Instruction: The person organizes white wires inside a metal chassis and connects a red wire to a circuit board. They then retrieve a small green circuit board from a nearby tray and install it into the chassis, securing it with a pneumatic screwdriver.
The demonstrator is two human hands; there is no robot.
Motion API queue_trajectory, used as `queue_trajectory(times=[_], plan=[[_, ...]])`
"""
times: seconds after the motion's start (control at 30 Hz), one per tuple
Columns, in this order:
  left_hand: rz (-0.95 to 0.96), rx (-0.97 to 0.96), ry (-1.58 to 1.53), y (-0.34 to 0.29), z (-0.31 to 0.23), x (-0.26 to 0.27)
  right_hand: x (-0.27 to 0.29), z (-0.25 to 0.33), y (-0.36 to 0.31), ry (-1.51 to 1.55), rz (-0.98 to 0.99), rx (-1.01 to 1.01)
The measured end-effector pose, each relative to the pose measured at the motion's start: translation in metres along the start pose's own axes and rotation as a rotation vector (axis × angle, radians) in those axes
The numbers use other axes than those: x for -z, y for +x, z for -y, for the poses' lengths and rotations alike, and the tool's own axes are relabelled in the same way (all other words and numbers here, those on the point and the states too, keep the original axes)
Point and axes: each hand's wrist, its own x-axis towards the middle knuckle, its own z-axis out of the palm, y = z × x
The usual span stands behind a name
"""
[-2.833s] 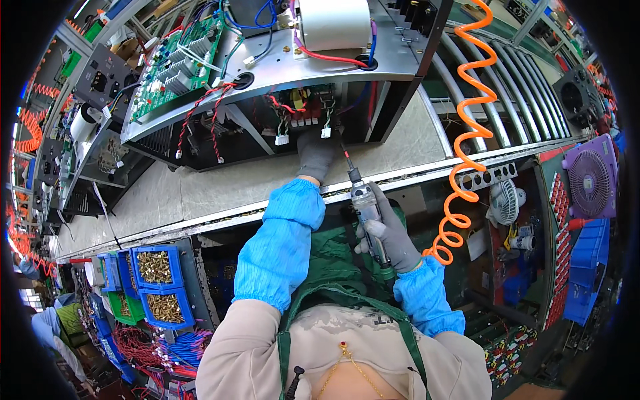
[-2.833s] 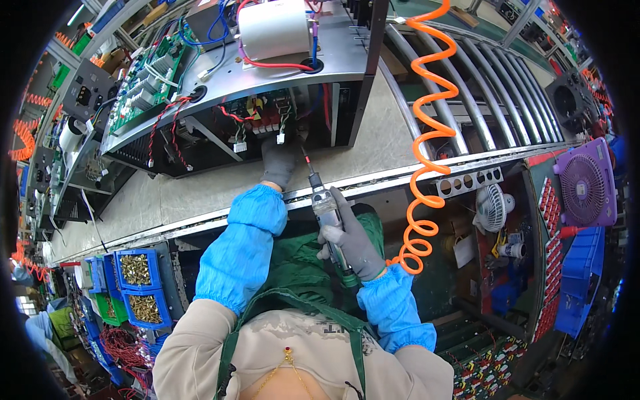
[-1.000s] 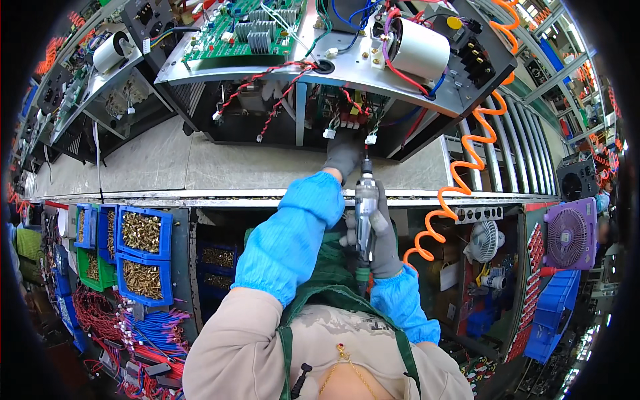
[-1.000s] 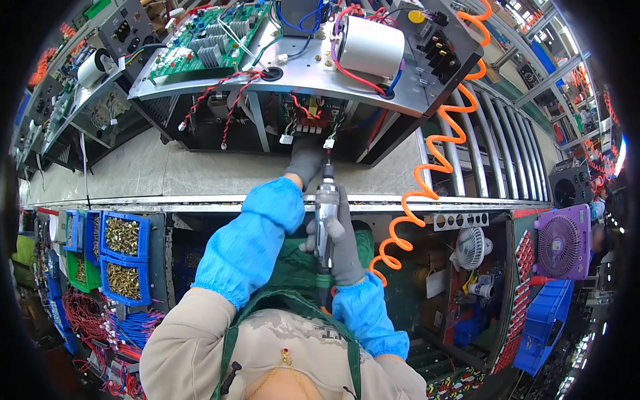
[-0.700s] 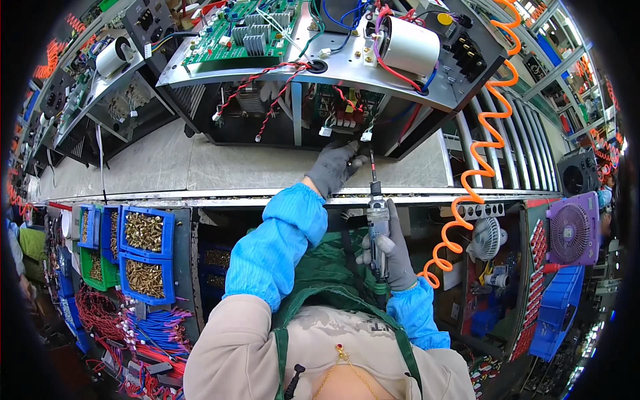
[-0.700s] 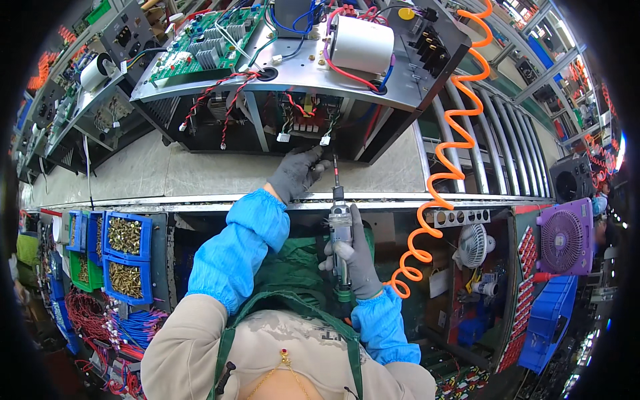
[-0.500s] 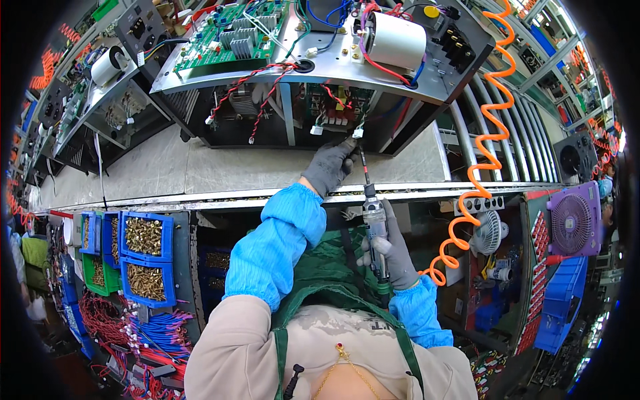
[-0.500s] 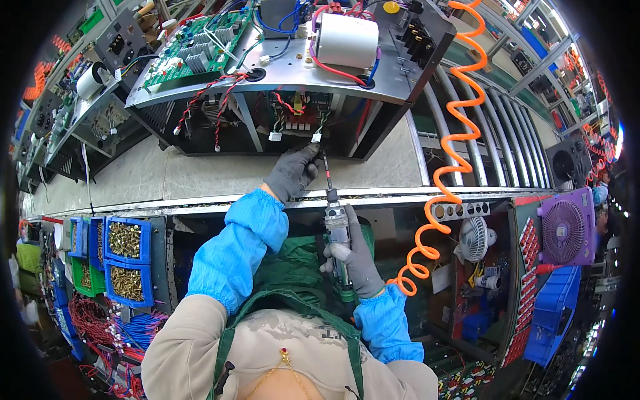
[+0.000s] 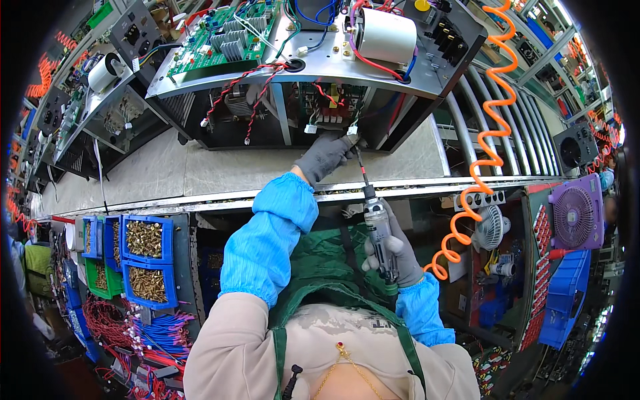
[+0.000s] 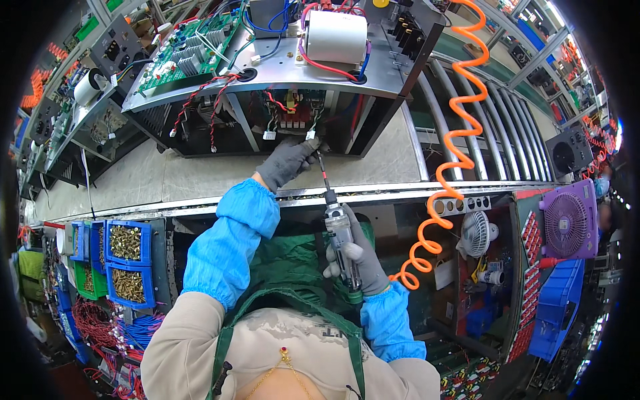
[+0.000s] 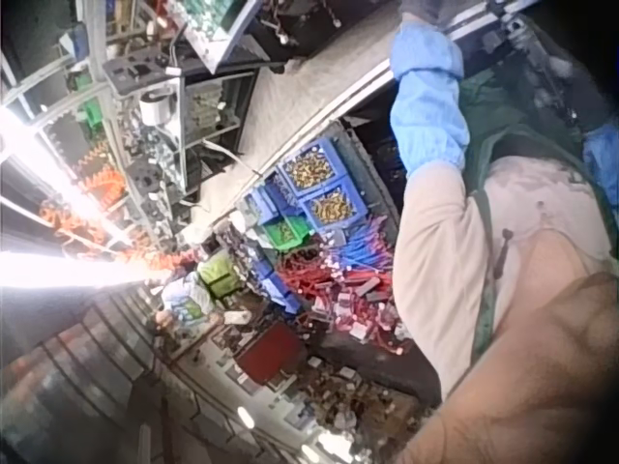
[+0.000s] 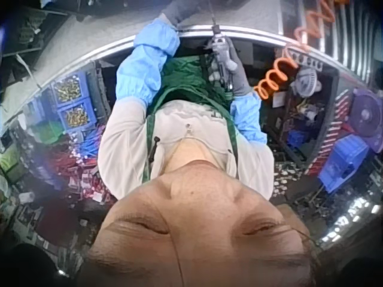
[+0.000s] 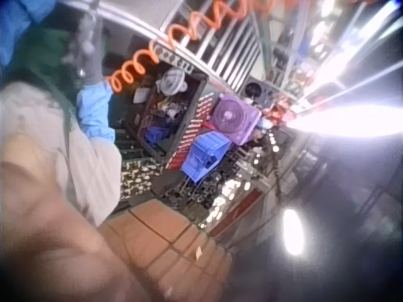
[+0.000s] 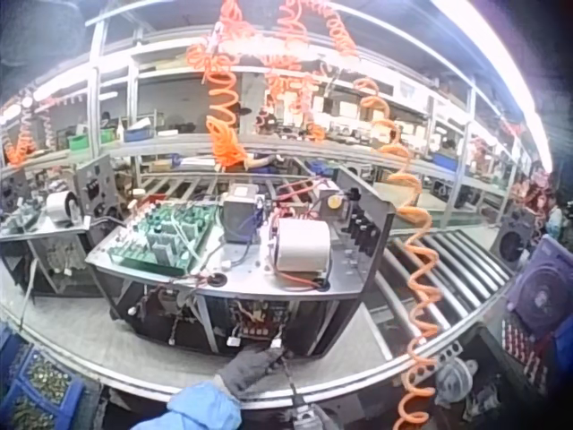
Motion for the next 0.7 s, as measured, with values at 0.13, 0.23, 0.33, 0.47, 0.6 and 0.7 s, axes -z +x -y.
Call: queue_trajectory(times=[0.13, 0.23, 0.33, 0.47, 0.6, 0.7], plan=[[-0.010, 0.051, -0.369, 0.013, 0.016, -0.006, -0.001, -0.005, 0.002, 0.039, 0.012, 0.024], [0.023, 0.092, -0.768, 0.021, 0.021, -0.017, -0.004, 0.000, -0.001, 0.028, -0.016, 0.098], [0.111, 0.064, -0.986, 0.043, 0.034, -0.035, -0.006, 0.012, -0.003, 0.043, -0.022, 0.178], [0.249, -0.080, -1.560, 0.055, 0.014, -0.062, -0.006, 0.019, -0.009, 0.076, -0.037, 0.212], [0.466, -0.170, -1.607, 0.058, 0.035, -0.054, -0.007, 0.020, -0.014, 0.063, 0.000, 0.214], [0.222, -0.218, -1.315, 0.042, 0.030, -0.056, -0.002, 0.017, -0.016, 0.058, -0.002, 0.161]])
